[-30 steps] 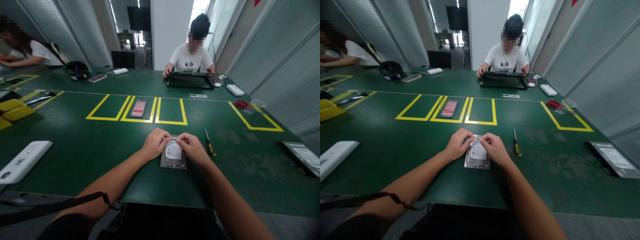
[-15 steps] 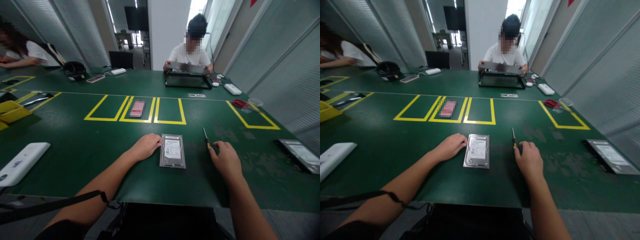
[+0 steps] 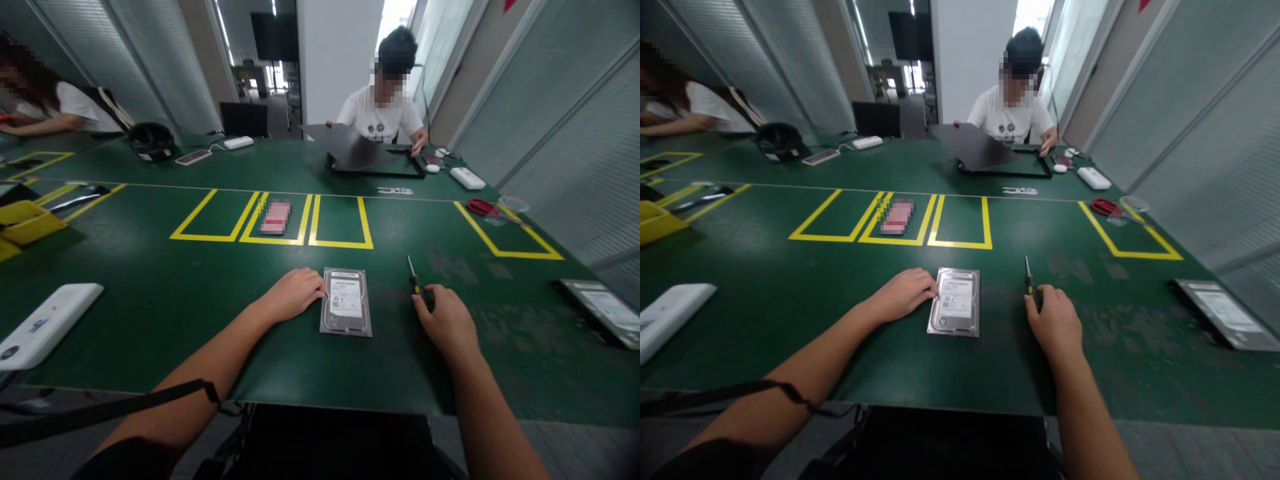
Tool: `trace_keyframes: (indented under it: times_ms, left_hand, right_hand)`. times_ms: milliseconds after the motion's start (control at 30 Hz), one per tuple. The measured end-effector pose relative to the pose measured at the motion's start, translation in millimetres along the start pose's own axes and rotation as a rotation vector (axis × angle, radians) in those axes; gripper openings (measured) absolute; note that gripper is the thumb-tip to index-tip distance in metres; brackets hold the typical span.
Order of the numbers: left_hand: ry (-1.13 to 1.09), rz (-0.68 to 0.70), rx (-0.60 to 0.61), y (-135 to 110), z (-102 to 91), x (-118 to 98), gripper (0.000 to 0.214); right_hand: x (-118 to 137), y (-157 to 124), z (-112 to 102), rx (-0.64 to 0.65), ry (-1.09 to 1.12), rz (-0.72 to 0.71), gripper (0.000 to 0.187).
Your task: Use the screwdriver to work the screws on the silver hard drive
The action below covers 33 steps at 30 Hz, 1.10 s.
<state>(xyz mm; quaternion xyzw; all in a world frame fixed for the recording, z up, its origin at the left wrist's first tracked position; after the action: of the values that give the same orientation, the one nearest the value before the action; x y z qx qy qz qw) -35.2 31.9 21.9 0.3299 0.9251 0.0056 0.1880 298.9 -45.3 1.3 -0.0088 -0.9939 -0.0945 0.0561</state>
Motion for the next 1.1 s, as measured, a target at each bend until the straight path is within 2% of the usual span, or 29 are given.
trace_keyframes:
  times_ms: [633,833,1100]
  left_hand:
    - [0.075,0.066,-0.03,-1.3,-6.9,-4.1,0.017]
    - [0.108,0.068,-0.031,-2.1,-6.3,-4.0,0.017]
    - [0.047,0.066,-0.034,-2.3,-9.2,-7.5,0.019]
  right_hand:
    - [-4.6,1.9,4.4,0.003,0.024,-0.011,0.032]
    - [-2.3,0.5,3.1,-0.033,0.018,-0.029,0.032]
    - [-5.9,1.0,6.5,-0.037,0.025,-0.035,0.031]
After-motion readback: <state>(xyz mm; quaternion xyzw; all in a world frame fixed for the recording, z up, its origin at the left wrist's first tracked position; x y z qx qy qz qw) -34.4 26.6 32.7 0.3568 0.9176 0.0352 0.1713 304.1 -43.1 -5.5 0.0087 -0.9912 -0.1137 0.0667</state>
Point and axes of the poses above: each hand's wrist, its own y-axis towards the middle knuckle, its own z-axis out of the palm, x = y × z, the point moved 2 cm from there along y, towards the middle knuckle, and after that the axes turned 15 degrees about -z, right-handed, at the moved point
